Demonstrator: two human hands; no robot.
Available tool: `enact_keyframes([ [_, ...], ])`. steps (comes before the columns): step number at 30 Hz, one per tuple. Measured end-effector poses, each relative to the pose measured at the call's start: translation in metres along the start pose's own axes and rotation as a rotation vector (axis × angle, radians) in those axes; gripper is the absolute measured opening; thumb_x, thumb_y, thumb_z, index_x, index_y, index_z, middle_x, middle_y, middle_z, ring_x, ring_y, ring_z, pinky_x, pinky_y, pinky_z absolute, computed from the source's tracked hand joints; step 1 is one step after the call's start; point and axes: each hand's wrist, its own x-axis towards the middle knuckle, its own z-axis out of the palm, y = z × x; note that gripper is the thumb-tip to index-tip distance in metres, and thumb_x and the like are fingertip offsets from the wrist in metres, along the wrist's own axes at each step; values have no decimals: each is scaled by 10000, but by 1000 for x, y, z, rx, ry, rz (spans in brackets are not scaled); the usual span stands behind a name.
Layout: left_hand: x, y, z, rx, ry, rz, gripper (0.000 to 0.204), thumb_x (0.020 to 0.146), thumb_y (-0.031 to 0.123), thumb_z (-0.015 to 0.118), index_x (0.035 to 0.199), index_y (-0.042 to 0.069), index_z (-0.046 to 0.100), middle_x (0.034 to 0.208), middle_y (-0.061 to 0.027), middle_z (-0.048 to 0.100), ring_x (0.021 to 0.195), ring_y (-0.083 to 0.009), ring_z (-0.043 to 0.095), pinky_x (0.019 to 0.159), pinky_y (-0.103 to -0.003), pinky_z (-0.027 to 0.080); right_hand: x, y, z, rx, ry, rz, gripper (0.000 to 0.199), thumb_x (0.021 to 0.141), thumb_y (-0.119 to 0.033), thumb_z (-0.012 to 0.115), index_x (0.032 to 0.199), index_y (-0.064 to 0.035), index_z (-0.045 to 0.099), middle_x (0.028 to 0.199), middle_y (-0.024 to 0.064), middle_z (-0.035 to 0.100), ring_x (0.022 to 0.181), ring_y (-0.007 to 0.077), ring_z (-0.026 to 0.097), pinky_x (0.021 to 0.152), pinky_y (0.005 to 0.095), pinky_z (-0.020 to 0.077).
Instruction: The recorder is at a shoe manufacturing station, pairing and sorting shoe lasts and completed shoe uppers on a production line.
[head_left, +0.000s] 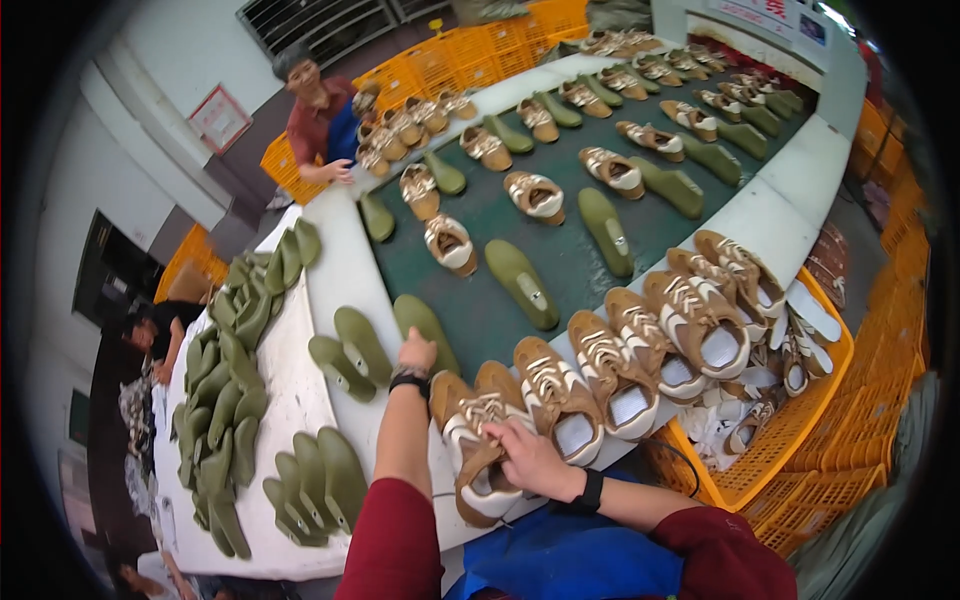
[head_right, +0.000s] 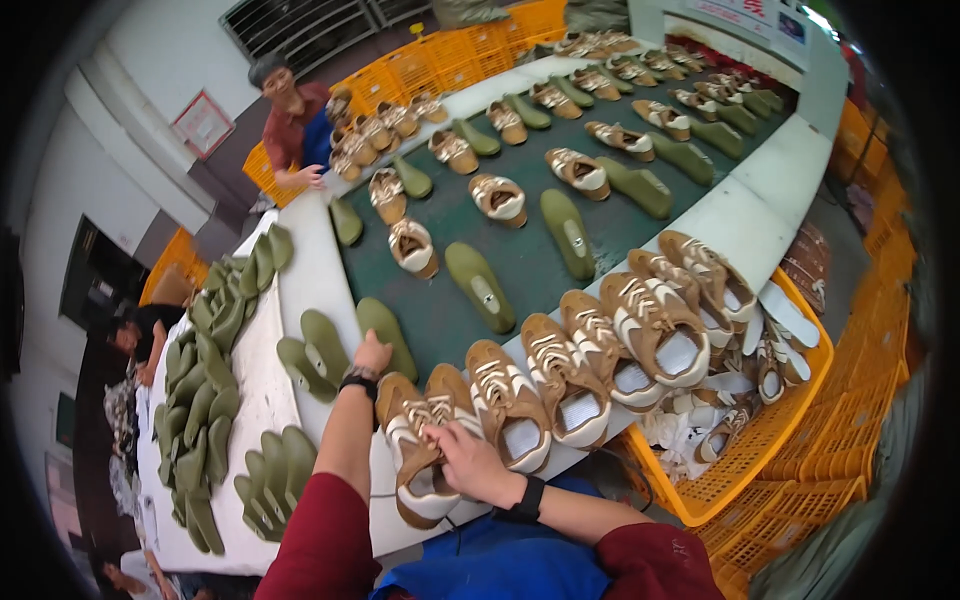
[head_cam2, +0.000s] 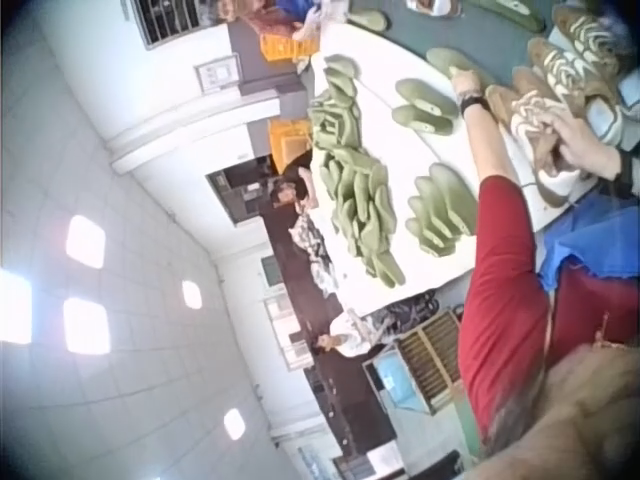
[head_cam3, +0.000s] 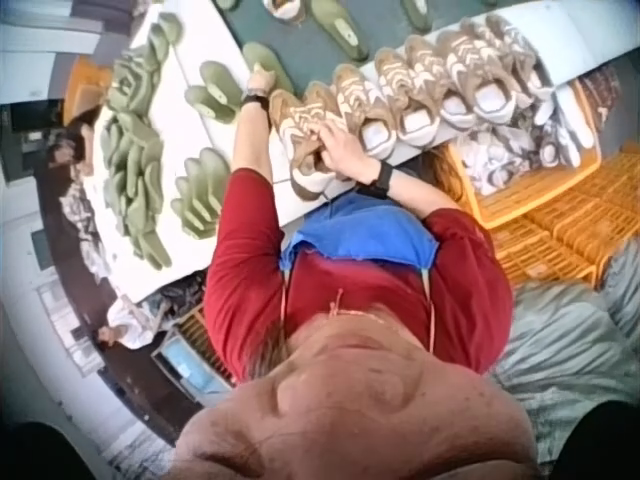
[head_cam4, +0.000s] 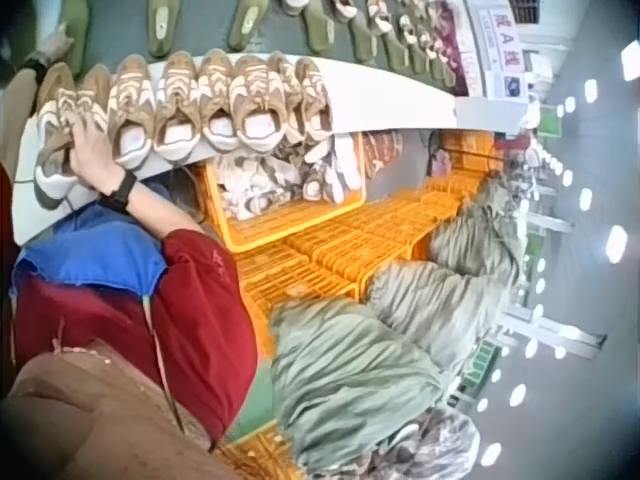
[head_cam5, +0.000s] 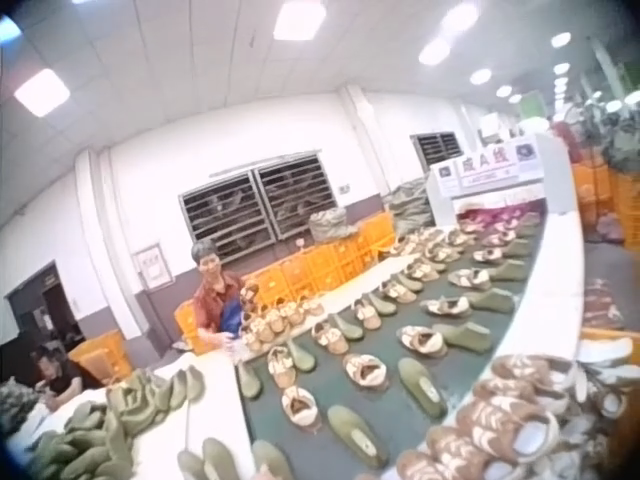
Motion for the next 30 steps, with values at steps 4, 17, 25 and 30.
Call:
enact_keyframes([
  [4, -10, -58, -2, -235, -95, 347, 771, 810, 338, 607, 1374, -7, 211, 1143, -284, 545, 1041, -389, 560, 905, -413, 443, -5, -2, 10, -38, -67, 2, 553, 699, -9, 507, 1236, -124, 445, 1040, 147, 494, 807, 358, 576, 635, 422, 497],
  [17, -267, -78, -46, -1366, -500, 216, 559, 952, 311, 442, 1410, 67, 234, 1360, -81, 391, 1231, -208, 397, 989, -382, 366, 10, -61, -12, 84, 12, -229, 496, 720, -41, 550, 1206, -117, 487, 1002, 142, 526, 876, 343, 555, 727, 404, 474],
  [25, -277, -88, -35, -1577, -511, 271, 548, 954, 315, 428, 1401, 56, 245, 1360, -100, 386, 1226, -208, 398, 985, -378, 370, 14, -94, 5, -9, -130, -426, 497, 771, -86, 559, 1258, -136, 469, 1013, 130, 537, 846, 315, 566, 658, 375, 488],
  [30, -280, -91, -32, -1607, -518, 296, 539, 953, 319, 425, 1393, 56, 259, 1343, -103, 402, 1210, -215, 412, 979, -384, 376, 14, -108, -5, 76, -238, -440, 524, 810, -119, 566, 1314, -148, 424, 1031, 138, 525, 843, 311, 569, 667, 376, 484],
])
